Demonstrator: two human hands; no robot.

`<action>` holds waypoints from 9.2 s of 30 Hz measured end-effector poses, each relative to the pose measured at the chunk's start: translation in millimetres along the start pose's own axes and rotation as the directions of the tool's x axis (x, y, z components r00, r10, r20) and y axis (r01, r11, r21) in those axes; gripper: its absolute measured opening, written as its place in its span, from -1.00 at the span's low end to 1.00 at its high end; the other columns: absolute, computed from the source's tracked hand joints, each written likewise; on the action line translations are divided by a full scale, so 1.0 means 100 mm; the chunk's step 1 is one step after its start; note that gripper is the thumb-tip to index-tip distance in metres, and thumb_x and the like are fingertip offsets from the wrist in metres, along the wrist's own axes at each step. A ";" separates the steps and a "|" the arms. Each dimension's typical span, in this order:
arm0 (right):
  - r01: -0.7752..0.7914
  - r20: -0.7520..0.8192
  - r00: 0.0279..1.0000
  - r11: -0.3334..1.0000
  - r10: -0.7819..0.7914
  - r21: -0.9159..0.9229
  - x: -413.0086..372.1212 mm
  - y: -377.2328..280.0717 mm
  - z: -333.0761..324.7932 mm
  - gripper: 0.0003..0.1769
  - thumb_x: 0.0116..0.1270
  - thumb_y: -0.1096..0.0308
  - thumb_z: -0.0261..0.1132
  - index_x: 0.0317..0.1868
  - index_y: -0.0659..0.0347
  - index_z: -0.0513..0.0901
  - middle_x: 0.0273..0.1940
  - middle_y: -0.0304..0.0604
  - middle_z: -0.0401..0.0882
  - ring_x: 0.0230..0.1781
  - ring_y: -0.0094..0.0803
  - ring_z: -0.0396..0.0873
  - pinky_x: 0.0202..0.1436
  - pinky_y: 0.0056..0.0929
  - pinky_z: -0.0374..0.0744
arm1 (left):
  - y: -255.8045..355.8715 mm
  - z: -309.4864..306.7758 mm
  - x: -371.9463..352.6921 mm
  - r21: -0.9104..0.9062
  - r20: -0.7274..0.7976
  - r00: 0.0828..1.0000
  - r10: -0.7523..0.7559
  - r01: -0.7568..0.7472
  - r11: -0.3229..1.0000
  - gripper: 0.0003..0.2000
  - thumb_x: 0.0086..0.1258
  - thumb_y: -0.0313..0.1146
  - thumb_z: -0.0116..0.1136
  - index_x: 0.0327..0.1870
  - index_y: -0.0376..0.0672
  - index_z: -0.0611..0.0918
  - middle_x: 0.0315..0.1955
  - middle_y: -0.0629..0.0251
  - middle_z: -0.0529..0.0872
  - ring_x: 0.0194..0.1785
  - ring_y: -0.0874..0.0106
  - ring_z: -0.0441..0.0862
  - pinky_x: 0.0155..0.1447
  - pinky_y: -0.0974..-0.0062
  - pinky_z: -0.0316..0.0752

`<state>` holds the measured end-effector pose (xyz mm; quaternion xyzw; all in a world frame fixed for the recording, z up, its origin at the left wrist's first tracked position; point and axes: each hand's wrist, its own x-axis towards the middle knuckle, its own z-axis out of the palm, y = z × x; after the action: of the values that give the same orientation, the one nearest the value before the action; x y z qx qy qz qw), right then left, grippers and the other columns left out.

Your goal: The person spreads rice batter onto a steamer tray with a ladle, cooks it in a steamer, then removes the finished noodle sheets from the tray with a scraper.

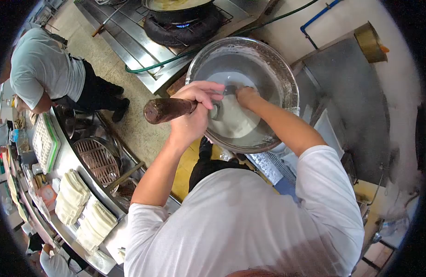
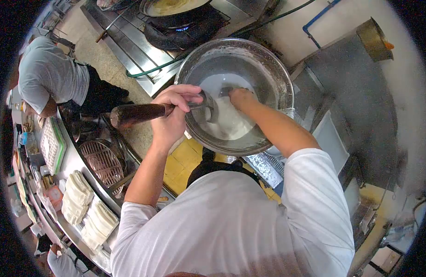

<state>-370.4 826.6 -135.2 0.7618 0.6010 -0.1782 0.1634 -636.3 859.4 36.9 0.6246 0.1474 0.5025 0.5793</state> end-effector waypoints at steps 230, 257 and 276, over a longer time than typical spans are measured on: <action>0.081 -0.154 0.779 0.147 0.608 0.986 -7.38 2.68 3.57 -0.64 0.34 0.40 0.32 0.12 0.35 0.66 -0.25 -0.07 0.75 -0.29 -0.42 0.68 -0.14 -0.41 0.62 | 1.27 3.92 -2.82 0.678 0.040 0.967 0.251 -0.211 0.704 -0.68 0.09 -0.48 0.35 -0.37 -0.21 0.35 -0.46 0.33 0.36 -0.33 0.42 0.32 -0.18 0.46 0.37; -0.232 0.320 0.280 -0.260 0.905 0.937 -7.89 2.04 3.71 -0.59 0.40 0.36 0.34 0.20 0.39 0.63 -0.19 -0.02 0.74 -0.18 -0.35 0.68 -0.05 -0.37 0.62 | -1.88 7.04 -1.70 0.631 0.620 0.756 -0.209 -0.322 0.706 -0.65 0.12 -0.26 0.39 -0.15 -0.27 0.62 -0.30 -0.12 0.76 -0.15 -0.11 0.73 -0.04 0.03 0.59; -0.084 -0.292 0.627 0.436 0.722 0.896 -4.96 4.32 1.61 -0.41 0.29 0.19 0.39 0.24 0.37 0.56 -0.08 0.16 0.75 -0.06 -0.03 0.74 0.09 -0.16 0.65 | -0.64 4.55 -3.22 0.628 0.451 0.687 -0.569 0.210 0.750 -0.67 0.30 -0.38 0.37 0.05 -0.16 0.58 -0.43 0.08 0.72 -0.50 0.19 0.65 -0.31 0.24 0.58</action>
<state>-68.4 229.8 -29.6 0.8833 0.2406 -0.1109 -0.3868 -392.7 369.3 -85.7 0.8383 0.2169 0.0668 0.4957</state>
